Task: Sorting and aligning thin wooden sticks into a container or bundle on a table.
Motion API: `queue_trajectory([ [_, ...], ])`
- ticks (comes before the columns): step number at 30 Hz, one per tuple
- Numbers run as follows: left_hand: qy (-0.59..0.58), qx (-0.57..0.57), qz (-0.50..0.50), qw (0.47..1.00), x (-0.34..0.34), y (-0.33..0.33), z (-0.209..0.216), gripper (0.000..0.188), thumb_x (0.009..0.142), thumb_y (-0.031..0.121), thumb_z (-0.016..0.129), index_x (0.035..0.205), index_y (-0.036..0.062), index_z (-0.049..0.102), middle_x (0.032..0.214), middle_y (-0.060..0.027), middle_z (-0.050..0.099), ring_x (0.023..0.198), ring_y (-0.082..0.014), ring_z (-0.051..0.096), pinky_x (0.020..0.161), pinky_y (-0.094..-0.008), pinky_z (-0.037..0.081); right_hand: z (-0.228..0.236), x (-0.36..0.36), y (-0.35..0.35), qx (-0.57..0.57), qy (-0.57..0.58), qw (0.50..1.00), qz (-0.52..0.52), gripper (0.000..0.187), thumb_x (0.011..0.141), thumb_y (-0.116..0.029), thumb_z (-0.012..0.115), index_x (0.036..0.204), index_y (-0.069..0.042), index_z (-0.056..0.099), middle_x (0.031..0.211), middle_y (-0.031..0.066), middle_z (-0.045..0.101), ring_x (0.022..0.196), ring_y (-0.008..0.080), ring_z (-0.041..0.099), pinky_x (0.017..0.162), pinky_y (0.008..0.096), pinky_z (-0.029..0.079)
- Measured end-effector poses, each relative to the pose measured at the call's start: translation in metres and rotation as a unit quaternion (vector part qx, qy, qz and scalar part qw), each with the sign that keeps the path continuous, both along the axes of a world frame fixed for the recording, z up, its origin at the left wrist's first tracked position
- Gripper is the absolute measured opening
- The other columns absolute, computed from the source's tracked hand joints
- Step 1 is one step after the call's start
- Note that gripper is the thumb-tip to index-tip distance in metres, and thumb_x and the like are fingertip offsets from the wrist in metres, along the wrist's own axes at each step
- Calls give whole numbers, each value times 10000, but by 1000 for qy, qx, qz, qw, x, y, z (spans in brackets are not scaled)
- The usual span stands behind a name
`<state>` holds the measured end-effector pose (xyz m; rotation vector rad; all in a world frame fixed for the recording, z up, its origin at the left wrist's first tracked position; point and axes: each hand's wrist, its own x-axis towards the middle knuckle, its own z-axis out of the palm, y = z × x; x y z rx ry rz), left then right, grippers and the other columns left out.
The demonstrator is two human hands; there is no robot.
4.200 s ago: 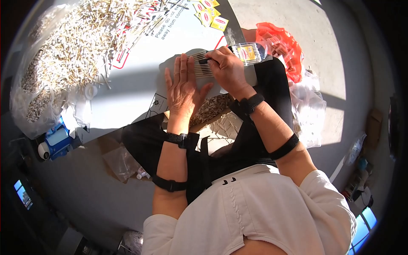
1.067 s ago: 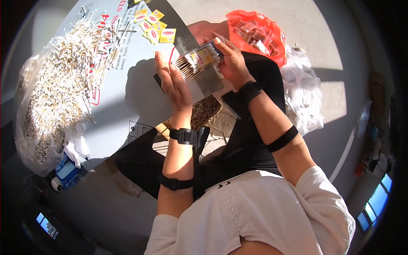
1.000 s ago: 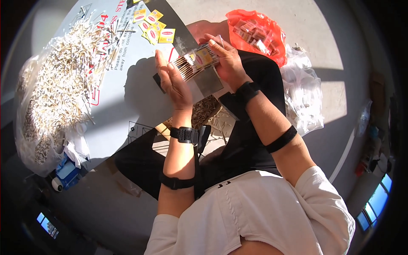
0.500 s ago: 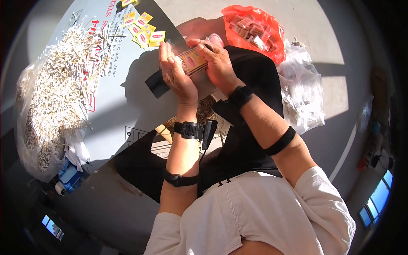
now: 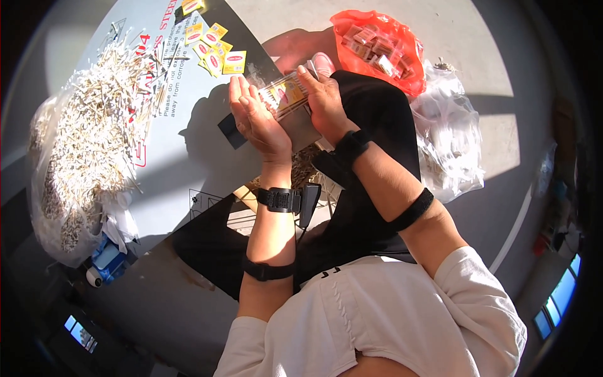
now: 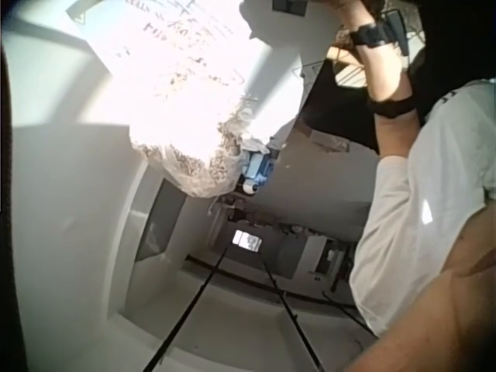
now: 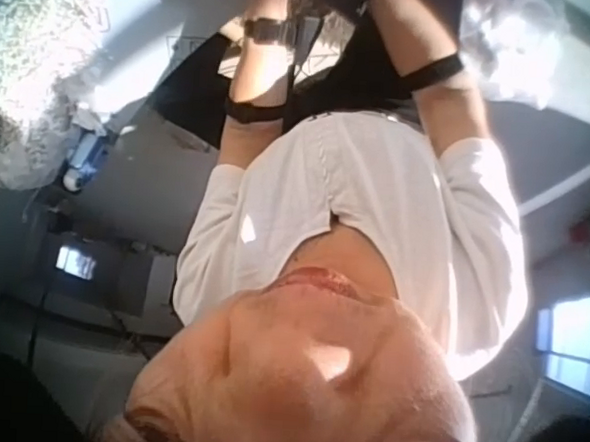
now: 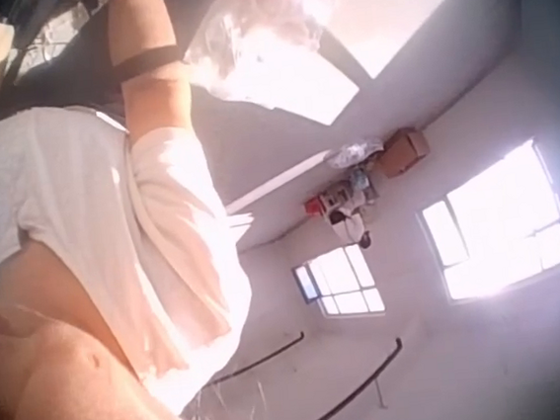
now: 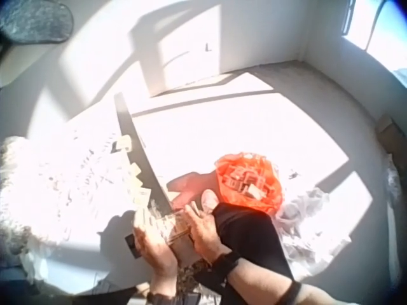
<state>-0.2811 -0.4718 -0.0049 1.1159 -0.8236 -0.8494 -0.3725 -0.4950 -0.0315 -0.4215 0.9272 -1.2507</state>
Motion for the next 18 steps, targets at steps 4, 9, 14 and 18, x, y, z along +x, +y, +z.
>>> queue_trajectory([
  [4, -91, 18, -34, 995, 1, 2, -6, 689, 1005, 460, 350, 1424, -75, 236, 1484, -261, 256, 1414, -318, 228, 1173, -424, 161, -2, 2, -2, -35, 46, 998, 2, 269, 943, -247, 597, 1016, 1, 669, 882, 43, 668, 762, 96, 594, 726, 245, 484],
  [9, -46, -8, -6, 999, 3, 4, -5, 636, 1020, 419, 344, 1435, -54, 252, 1507, -236, 237, 1410, -309, 246, 1161, -399, 196, 2, -19, -4, 47, -122, 991, 41, 264, 924, -246, 622, 1016, 2, 634, 892, 56, 657, 782, 139, 625, 723, 280, 510],
  [14, -14, 5, -28, 1000, 6, 4, 0, 668, 1016, 443, 335, 1445, -53, 210, 1502, -259, 229, 1407, -316, 247, 1165, -406, 189, -1, -14, -5, 80, -73, 994, 26, 232, 894, -223, 666, 968, -9, 614, 876, 72, 654, 734, 177, 649, 679, 318, 544],
  [18, 10, 36, -29, 999, -2, 4, 7, 709, 1006, 493, 309, 1454, -44, 191, 1506, -265, 218, 1411, -317, 240, 1162, -418, 181, -11, -12, -4, 61, -42, 997, 6, 208, 887, -199, 677, 927, 0, 631, 850, 78, 663, 700, 163, 642, 654, 302, 537],
])
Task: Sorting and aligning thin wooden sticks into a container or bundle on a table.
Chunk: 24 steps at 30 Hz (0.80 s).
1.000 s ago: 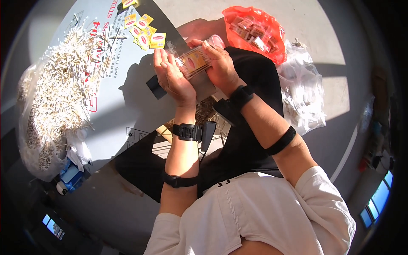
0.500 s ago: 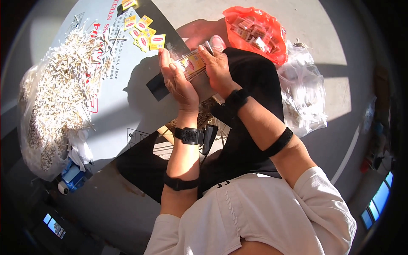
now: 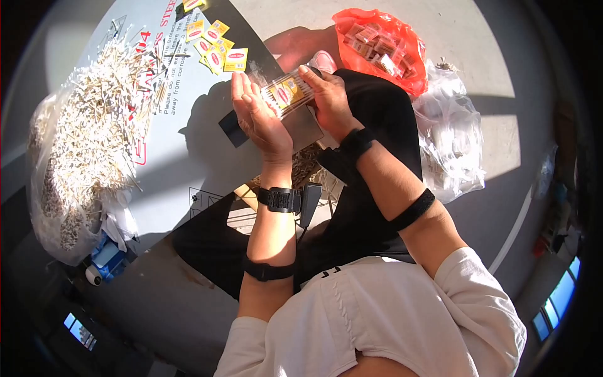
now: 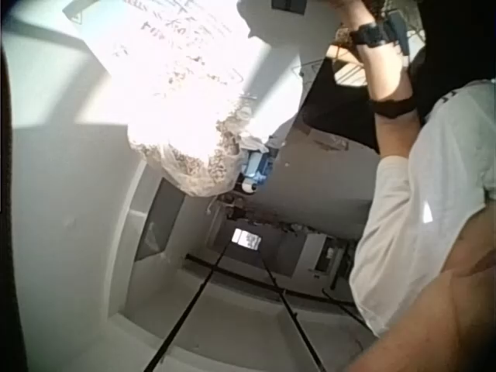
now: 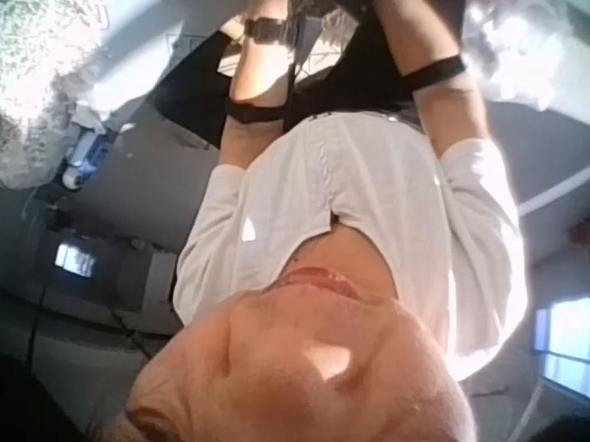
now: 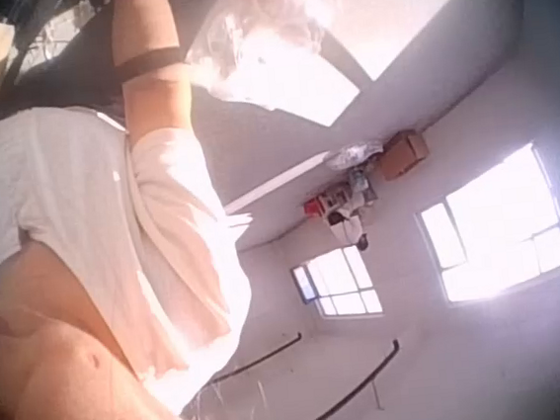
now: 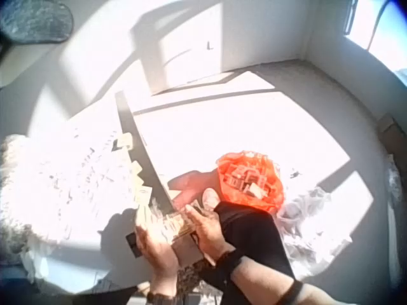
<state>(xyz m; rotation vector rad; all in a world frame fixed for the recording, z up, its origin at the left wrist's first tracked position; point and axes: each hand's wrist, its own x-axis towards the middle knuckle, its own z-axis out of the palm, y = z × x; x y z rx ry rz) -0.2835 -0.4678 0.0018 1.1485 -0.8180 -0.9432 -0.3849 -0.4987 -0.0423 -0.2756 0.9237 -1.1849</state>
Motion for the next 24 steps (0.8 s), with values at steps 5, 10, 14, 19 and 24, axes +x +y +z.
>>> queue_trajectory([
  [5, -114, -30, -12, 993, 9, -2, -8, 689, 1006, 466, 330, 1439, -60, 232, 1506, -249, 233, 1418, -335, 209, 1170, -429, 139, 8, 11, 5, -123, 126, 984, -38, 181, 901, -174, 667, 855, 0, 684, 789, -23, 633, 695, 46, 541, 639, 226, 458],
  [10, -2, -56, -3, 998, 6, -2, -9, 695, 1011, 465, 306, 1455, -59, 197, 1525, -251, 176, 1440, -317, 144, 1178, -418, 100, 1, 9, 6, -128, 168, 977, -33, 176, 914, -177, 653, 879, -10, 695, 786, -54, 611, 707, 22, 501, 646, 207, 426],
  [14, -4, -37, -22, 999, 11, -4, -10, 692, 1010, 466, 306, 1454, -52, 196, 1528, -246, 170, 1444, -314, 129, 1179, -432, 85, 7, 16, 6, -112, 166, 979, -33, 193, 923, -198, 644, 885, -15, 695, 797, -52, 615, 715, 24, 509, 655, 212, 433],
  [19, -2, -44, 1, 999, 29, 1, -4, 654, 1006, 427, 390, 1423, -62, 265, 1475, -236, 298, 1395, -300, 275, 1156, -449, 197, 11, 18, 6, -42, 100, 993, -38, 237, 926, -253, 641, 812, -46, 656, 743, -38, 606, 651, 46, 509, 613, 223, 435],
  [24, -361, 11, 157, 919, 110, 18, -7, 260, 889, 51, 591, 1145, 20, 567, 1157, -118, 584, 1077, -245, 544, 887, -367, 454, 11, -20, -2, -126, 340, 920, -149, 217, 927, -242, 637, 948, -28, 671, 775, -30, 559, 686, 49, 463, 622, 188, 380],
])
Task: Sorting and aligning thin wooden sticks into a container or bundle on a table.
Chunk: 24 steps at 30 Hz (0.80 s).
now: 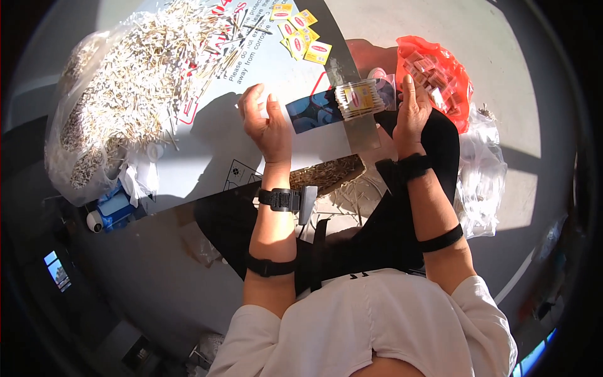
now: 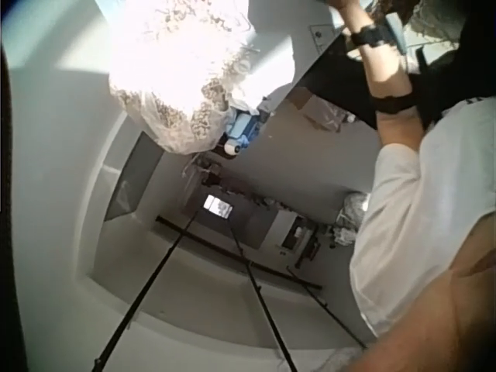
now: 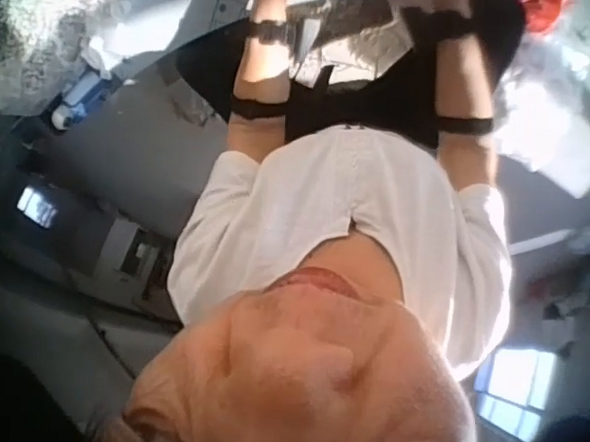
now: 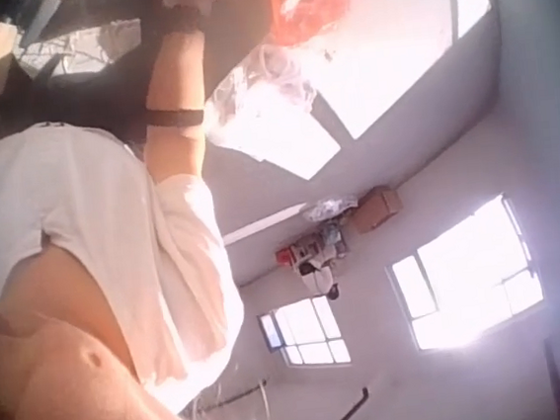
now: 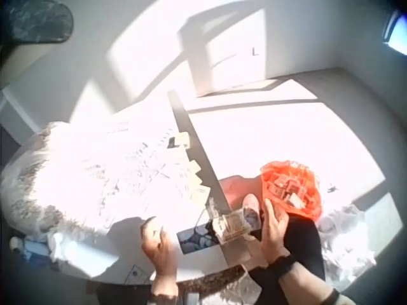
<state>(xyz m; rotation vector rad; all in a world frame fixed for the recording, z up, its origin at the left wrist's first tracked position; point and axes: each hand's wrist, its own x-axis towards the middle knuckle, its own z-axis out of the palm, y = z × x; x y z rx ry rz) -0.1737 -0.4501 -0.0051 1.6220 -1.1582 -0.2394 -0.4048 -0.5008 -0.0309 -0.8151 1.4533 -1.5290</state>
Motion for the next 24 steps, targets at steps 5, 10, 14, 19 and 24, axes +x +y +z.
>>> queue_trajectory([
  [5, -45, 89, 84, 991, 127, -16, 0, 172, 803, 47, 647, 974, 35, 632, 942, -111, 611, 961, -249, 551, 810, -352, 454, 46, 30, 5, -141, 36, 986, 77, 151, 944, -98, 596, 1026, 27, 614, 875, -9, 586, 813, 42, 523, 752, 193, 439],
  [10, -338, 195, 20, 921, 124, -74, 18, 301, 715, 176, 701, 1005, 105, 661, 1010, -144, 579, 1033, -334, 510, 918, -440, 412, 52, 79, 27, -30, 7, 943, 332, 72, 908, -48, 626, 944, 14, 626, 821, -1, 609, 747, 48, 546, 692, 192, 457],
  [14, -327, 231, 21, 916, 120, -78, 13, 211, 720, 149, 704, 919, 106, 646, 966, -121, 572, 1005, -323, 502, 909, -453, 396, 50, 107, 33, -34, 88, 922, 375, 86, 859, -47, 658, 920, 10, 637, 808, 78, 651, 706, 115, 602, 651, 246, 489],
  [19, -314, 145, -25, 938, 106, -36, 7, 116, 735, 58, 689, 765, 78, 578, 841, -102, 568, 892, -319, 517, 847, -433, 398, 39, 118, 27, -19, 120, 910, 397, 95, 844, -41, 656, 923, 9, 637, 803, 89, 640, 696, 146, 614, 651, 266, 499],
  [24, -218, 106, -47, 969, 94, 1, 10, 78, 732, 19, 654, 759, 39, 584, 766, -106, 569, 835, -305, 528, 803, -400, 419, 46, 136, 11, -20, 237, 885, 401, 247, 792, -70, 689, 1029, -25, 635, 930, 113, 601, 795, 226, 636, 697, 321, 517],
])
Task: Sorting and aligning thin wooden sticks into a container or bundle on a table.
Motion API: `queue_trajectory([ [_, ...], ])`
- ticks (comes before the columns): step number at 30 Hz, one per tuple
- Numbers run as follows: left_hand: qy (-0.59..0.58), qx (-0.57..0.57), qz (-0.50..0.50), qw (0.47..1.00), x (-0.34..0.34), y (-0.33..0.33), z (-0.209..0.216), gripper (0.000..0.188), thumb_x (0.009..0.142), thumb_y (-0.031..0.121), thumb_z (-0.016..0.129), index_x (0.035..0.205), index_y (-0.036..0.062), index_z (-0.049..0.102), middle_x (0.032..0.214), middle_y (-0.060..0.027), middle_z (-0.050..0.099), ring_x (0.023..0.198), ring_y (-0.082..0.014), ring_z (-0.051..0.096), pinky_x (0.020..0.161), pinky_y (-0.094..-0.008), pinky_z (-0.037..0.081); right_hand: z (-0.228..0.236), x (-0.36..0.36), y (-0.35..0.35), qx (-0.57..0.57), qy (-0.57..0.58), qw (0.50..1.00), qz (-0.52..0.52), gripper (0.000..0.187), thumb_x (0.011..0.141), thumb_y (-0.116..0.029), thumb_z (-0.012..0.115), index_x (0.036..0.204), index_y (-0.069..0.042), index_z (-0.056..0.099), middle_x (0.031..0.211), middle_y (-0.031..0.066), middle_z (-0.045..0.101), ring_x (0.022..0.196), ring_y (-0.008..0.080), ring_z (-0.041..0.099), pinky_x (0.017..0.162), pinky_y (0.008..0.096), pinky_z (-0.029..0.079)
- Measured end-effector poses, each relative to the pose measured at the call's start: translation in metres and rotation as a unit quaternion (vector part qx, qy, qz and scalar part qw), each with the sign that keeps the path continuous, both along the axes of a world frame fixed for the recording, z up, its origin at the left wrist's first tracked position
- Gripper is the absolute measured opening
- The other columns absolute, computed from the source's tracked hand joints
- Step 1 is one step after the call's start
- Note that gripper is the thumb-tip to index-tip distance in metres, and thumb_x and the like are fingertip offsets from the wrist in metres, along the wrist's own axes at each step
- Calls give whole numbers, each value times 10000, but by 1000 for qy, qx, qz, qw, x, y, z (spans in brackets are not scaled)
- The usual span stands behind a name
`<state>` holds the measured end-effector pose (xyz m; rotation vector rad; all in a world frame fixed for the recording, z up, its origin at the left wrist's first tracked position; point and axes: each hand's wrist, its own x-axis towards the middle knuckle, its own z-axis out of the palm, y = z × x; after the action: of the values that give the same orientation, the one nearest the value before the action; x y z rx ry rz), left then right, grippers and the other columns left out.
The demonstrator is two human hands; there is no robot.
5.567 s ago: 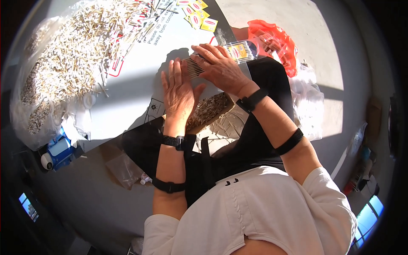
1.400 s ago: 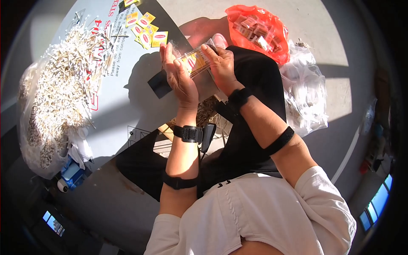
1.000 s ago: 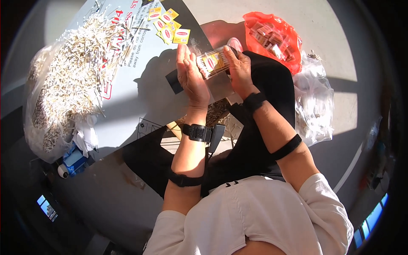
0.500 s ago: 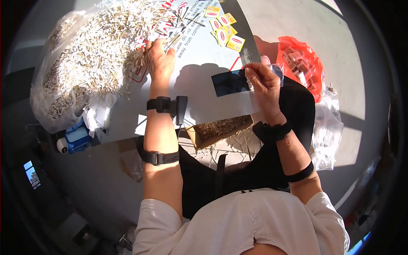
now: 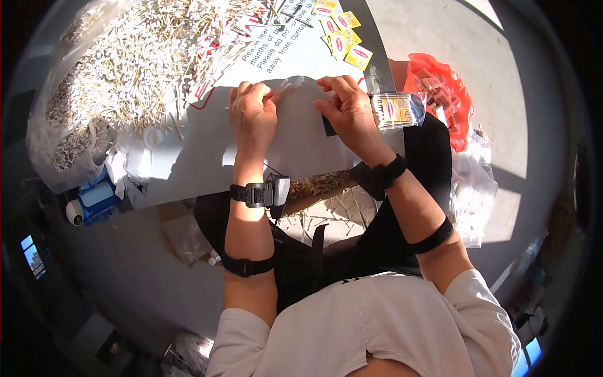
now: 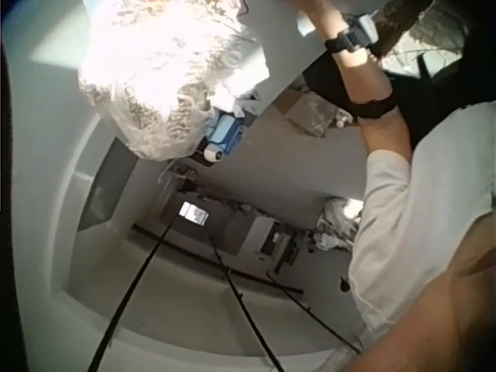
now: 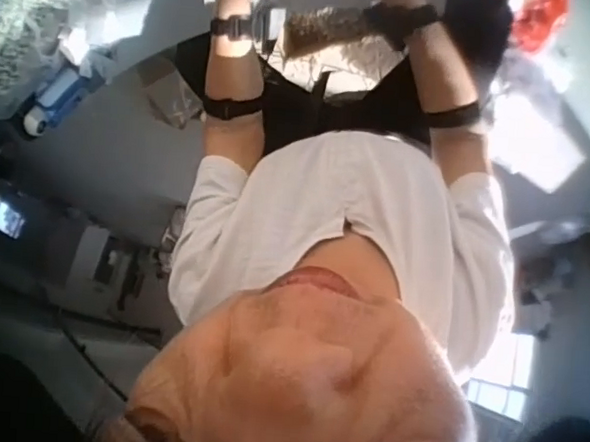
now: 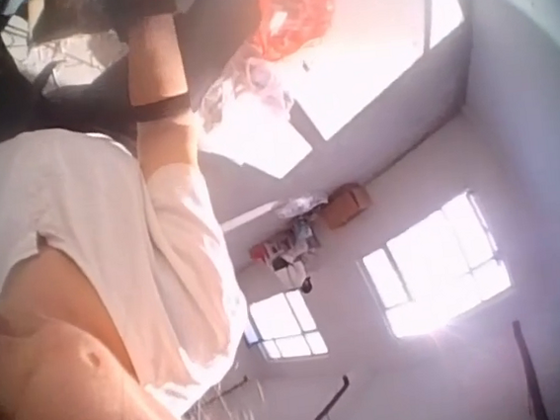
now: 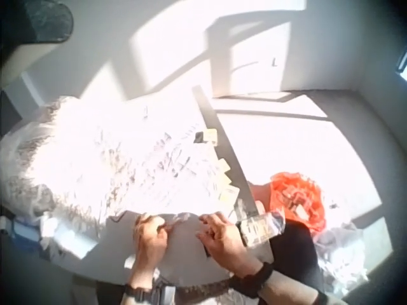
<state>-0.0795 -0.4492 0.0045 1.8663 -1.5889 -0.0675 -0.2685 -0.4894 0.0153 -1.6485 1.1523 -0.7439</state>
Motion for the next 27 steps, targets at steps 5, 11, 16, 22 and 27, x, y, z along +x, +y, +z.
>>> queue_trajectory([
  [5, 70, 71, -29, 995, 14, -7, 6, 36, 740, 11, 632, 765, 23, 654, 773, -103, 593, 794, -297, 550, 730, -384, 450, -7, 17, -21, -170, 133, 973, 79, 357, 736, -95, 694, 1091, -81, 655, 1089, 104, 572, 901, 303, 629, 780, 385, 525],
  [11, 40, 126, -32, 991, 34, -30, 6, 96, 746, 33, 638, 837, 57, 656, 795, -123, 627, 864, -334, 574, 777, -424, 465, -11, 26, -27, -206, 157, 962, 85, 335, 732, -111, 694, 1065, -97, 665, 1045, 87, 594, 910, 304, 629, 789, 376, 520],
  [16, 158, 152, -78, 972, 31, -17, 8, 114, 750, 6, 608, 849, 46, 650, 839, -120, 634, 909, -317, 582, 792, -395, 474, -13, 21, -25, -197, 165, 961, 106, 261, 749, -120, 679, 1010, -119, 678, 1006, 92, 592, 860, 295, 642, 768, 377, 533],
  [22, 39, 86, -4, 996, 47, 28, 10, 152, 724, -10, 611, 848, 67, 654, 928, -96, 623, 974, -290, 561, 870, -385, 446, -17, 16, -18, -196, 110, 971, 79, 194, 758, -130, 686, 950, -104, 672, 988, 79, 589, 858, 286, 637, 747, 376, 531],
  [27, -18, 138, -17, 990, 50, 47, 9, 90, 717, 4, 627, 781, 66, 617, 855, -71, 585, 920, -297, 529, 841, -379, 431, -15, 20, -19, -200, 144, 963, 109, 98, 764, -129, 685, 861, -122, 676, 943, 57, 587, 836, 268, 632, 727, 367, 528],
])
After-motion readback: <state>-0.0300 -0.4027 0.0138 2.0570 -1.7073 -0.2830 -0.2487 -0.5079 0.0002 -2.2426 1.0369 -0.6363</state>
